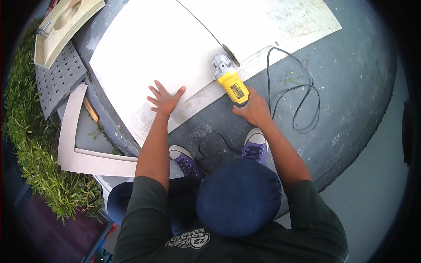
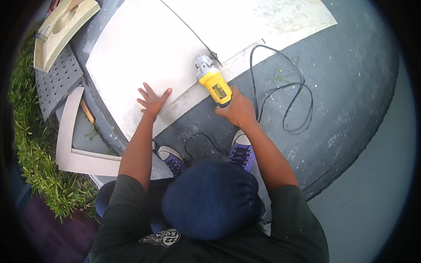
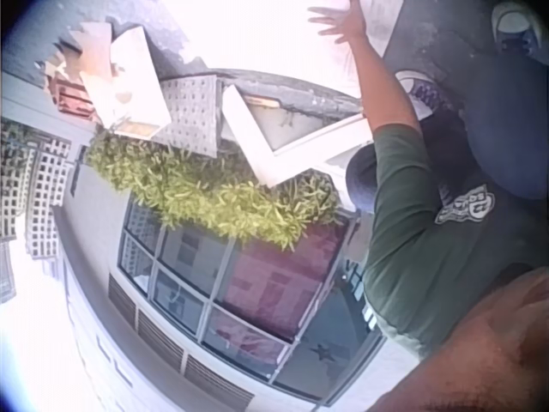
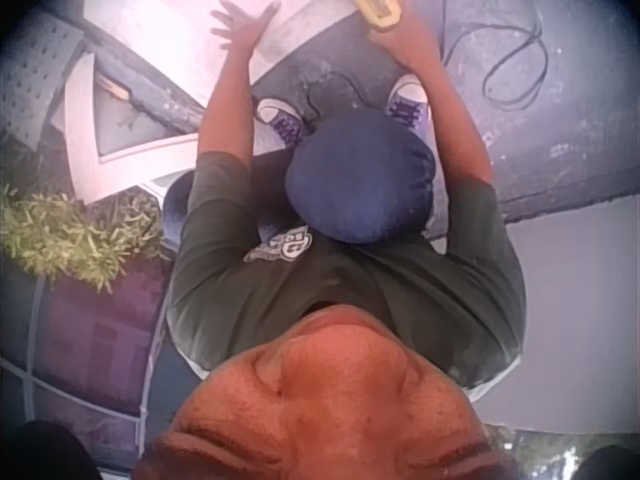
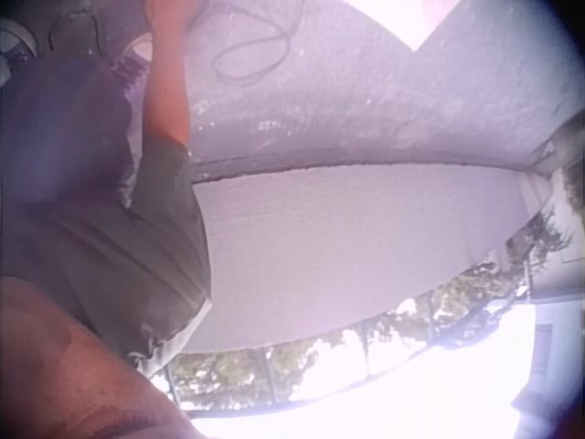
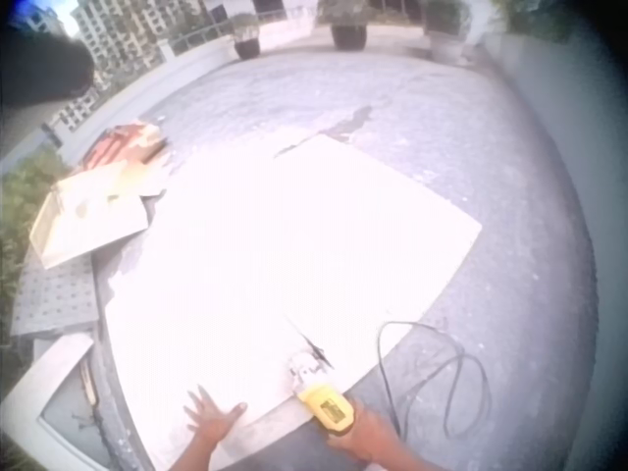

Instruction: The person marks a line on a floor tile using a pencil, carries the tile to an outdoor workspace, and uses an angle grinder to cut the tile along the marked line.

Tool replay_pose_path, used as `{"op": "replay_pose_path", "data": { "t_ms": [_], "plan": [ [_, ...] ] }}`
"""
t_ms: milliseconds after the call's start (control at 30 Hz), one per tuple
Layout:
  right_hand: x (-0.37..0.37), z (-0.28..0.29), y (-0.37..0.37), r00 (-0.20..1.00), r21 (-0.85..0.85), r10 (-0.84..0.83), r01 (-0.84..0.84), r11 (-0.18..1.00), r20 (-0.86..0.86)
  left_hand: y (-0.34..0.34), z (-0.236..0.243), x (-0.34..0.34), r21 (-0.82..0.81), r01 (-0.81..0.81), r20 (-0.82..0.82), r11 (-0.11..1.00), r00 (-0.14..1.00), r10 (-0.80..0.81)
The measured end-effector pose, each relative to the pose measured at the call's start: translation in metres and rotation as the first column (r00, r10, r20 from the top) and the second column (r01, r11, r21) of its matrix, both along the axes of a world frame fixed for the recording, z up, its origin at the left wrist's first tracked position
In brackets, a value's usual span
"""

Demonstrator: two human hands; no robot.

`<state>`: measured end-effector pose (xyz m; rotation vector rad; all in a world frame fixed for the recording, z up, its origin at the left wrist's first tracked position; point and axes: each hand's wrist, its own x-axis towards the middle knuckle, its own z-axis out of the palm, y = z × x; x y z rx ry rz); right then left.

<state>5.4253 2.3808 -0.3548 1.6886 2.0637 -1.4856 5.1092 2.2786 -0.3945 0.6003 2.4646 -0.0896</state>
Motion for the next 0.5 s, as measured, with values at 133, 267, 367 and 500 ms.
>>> {"op": "replay_pose_path", "data": {
  "t_ms": [133, 267, 367, 500],
  "plan": [
    [0.0011, -0.0029, -0.0023, 1.000, 0.001, 0.002, -0.002, 1.000, 0.025, -0.0005, 0.0016, 0.0000, -0.005, -0.001, 0.009, 1.000, 1.000, 0.001],
    [0.0022, -0.0026, -0.0034, 1.000, 0.015, 0.009, -0.010, 1.000, 0.027, -0.0004, 0.0017, -0.0011, -0.015, -0.002, 0.013, 1.000, 1.000, 0.003],
    [0.0025, -0.0031, -0.0043, 0.999, 0.004, 0.009, -0.009, 1.000, 0.042, -0.0007, 0.0014, -0.0020, -0.007, -0.001, 0.011, 1.000, 1.000, 0.001],
    [0.0034, -0.0039, -0.0048, 1.000, 0.004, 0.001, -0.002, 1.000, 0.011, -0.0009, 0.0020, -0.0025, -0.013, 0.000, 0.005, 1.000, 1.000, 0.000]
  ]
}}
